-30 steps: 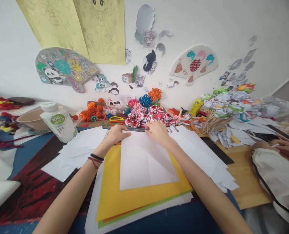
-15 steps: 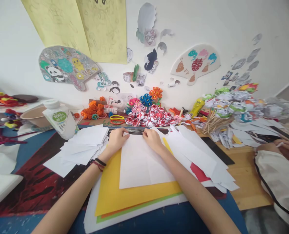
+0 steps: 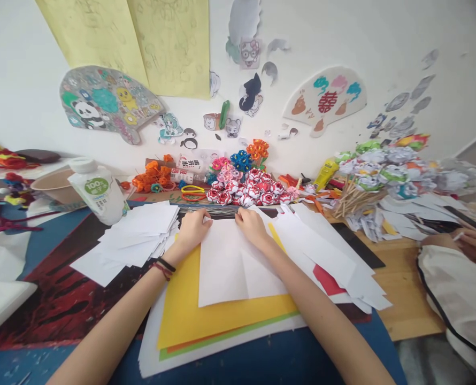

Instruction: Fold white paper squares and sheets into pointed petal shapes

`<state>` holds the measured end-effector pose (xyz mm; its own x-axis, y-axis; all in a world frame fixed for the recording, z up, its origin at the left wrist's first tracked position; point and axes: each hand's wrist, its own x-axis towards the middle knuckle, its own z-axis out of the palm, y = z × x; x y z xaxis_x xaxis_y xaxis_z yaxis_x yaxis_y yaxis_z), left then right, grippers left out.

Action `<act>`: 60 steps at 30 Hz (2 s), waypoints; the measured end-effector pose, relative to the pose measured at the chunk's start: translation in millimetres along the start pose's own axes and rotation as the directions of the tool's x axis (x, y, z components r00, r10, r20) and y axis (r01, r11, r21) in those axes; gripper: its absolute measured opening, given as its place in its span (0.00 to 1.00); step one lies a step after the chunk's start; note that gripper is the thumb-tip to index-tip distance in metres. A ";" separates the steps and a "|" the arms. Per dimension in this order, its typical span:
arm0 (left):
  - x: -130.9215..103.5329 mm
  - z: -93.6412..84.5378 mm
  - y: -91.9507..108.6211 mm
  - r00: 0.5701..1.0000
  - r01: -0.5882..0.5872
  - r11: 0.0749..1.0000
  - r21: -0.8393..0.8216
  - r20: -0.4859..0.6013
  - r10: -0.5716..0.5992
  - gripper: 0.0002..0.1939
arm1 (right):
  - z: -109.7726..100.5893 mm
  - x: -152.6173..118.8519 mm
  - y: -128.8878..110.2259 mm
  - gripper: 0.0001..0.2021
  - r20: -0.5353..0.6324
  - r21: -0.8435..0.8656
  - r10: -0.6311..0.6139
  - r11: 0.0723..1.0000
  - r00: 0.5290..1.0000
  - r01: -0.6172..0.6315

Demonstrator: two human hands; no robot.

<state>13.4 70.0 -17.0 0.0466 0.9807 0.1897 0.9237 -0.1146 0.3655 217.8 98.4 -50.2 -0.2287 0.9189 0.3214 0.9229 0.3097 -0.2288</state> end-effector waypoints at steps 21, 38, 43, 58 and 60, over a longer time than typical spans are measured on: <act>-10.6 -3.7 3.3 1.000 0.011 0.998 -0.061 -0.010 -0.012 0.09 | 3.6 -1.0 1.7 0.09 -0.044 0.031 -0.001 1.000 0.999 0.003; -34.0 -21.5 -0.2 0.990 -0.022 0.953 -0.303 0.127 0.064 0.16 | -15.3 -3.2 5.5 0.13 -0.237 0.206 0.164 0.972 0.957 -0.116; -32.0 -23.0 -0.9 0.981 -0.135 0.943 -0.303 0.091 0.170 0.13 | -39.4 -8.3 14.3 0.16 -0.357 0.282 0.239 0.949 0.903 -0.139; -16.1 -2.4 3.5 0.999 -0.030 0.981 -0.191 0.017 0.034 0.17 | -24.7 -14.4 6.8 0.09 0.009 -0.084 0.134 0.988 0.991 -0.133; -17.4 -1.4 2.6 1.000 -0.013 0.988 -0.156 0.010 0.014 0.19 | -21.3 -14.5 7.1 0.09 0.017 -0.099 0.136 0.986 0.991 -0.133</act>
<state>14.5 52.4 -18.0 0.0636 0.9805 0.1859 0.8523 -0.1503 0.5010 234.3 82.0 -36.9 -0.1065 0.9564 0.2718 0.9712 0.1587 -0.1779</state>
